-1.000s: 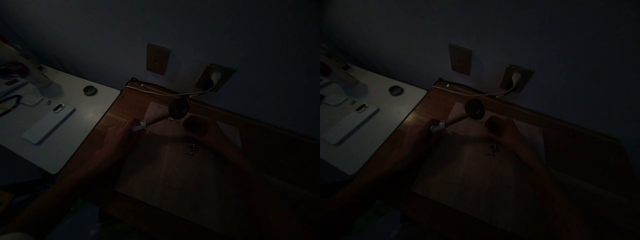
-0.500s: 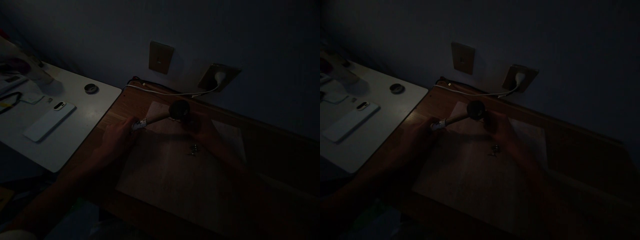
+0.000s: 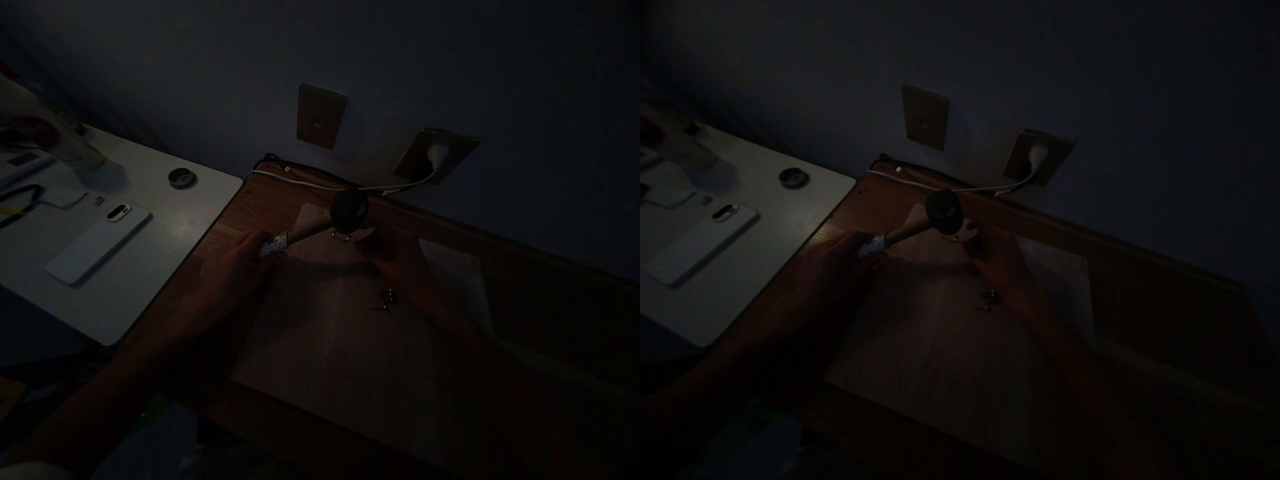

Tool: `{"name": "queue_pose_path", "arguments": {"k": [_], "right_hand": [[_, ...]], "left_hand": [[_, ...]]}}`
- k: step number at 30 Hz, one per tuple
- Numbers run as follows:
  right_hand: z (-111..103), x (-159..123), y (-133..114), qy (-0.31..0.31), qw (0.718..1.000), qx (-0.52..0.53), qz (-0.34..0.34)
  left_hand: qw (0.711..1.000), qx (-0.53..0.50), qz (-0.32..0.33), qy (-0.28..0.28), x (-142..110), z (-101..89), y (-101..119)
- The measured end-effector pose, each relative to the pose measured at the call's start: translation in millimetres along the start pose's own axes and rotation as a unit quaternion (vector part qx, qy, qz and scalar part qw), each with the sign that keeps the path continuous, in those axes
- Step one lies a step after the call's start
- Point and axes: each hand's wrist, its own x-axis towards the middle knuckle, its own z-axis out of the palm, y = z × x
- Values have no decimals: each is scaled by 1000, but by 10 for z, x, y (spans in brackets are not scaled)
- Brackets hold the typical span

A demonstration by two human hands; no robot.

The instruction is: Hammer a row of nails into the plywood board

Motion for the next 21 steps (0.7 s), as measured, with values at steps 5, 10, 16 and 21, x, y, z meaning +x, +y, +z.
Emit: {"name": "queue_pose_path", "arguments": {"k": [5,10,16,21], "right_hand": [[25,-63,147,20,1000,16,-9],[-110,-199,212,23,1000,11,-1],[-381,-390,119,14,997,-67,-43],[-521,-537,79,-67,996,-57,-33]], "left_hand": [[1000,-1,7,-19,-24,-10,77],[999,21,41,-18,-22,-75,236],[996,53,63,-37,4,-113,325],[997,53,50,-7,4,-153,387]]}}
